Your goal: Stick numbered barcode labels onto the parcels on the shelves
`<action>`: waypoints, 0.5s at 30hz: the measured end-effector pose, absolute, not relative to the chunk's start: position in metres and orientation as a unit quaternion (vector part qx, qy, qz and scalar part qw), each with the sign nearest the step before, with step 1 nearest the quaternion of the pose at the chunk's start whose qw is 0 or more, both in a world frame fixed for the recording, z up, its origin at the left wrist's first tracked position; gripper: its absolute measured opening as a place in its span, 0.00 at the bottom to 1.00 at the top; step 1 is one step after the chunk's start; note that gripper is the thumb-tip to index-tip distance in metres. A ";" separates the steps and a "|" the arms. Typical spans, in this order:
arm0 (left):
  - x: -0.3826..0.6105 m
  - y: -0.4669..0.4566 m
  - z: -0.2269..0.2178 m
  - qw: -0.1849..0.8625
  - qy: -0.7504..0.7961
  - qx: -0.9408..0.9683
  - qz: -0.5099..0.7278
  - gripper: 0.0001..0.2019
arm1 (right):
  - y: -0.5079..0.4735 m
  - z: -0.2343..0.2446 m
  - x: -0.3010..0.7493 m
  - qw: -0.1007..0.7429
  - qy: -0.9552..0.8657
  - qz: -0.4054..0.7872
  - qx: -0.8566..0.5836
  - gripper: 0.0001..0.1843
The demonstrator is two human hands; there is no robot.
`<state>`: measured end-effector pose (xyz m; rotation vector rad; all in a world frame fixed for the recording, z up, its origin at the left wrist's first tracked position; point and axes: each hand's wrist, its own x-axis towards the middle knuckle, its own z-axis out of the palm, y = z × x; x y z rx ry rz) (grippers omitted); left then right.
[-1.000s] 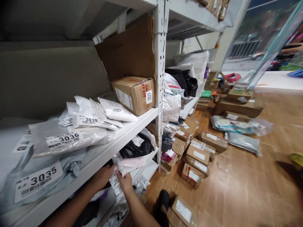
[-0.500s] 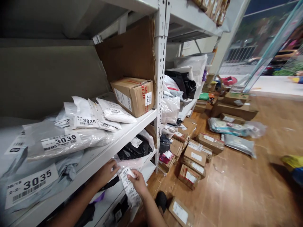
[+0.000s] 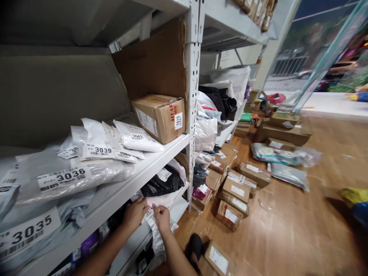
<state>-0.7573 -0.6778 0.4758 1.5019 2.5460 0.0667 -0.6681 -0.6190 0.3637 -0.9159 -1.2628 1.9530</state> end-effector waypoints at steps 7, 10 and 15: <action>-0.750 -0.676 0.467 0.026 0.869 0.492 -0.041 0.17 | -0.633 0.355 -0.658 0.272 -0.451 0.771 -0.358 0.31; -0.751 -0.677 0.468 0.020 0.876 0.481 -0.028 0.15 | -0.635 0.350 -0.638 0.280 -0.425 0.766 -0.393 0.36; -0.759 -0.666 0.487 0.023 0.868 0.494 0.051 0.23 | -0.622 0.360 -0.608 0.276 -0.398 0.804 -0.345 0.31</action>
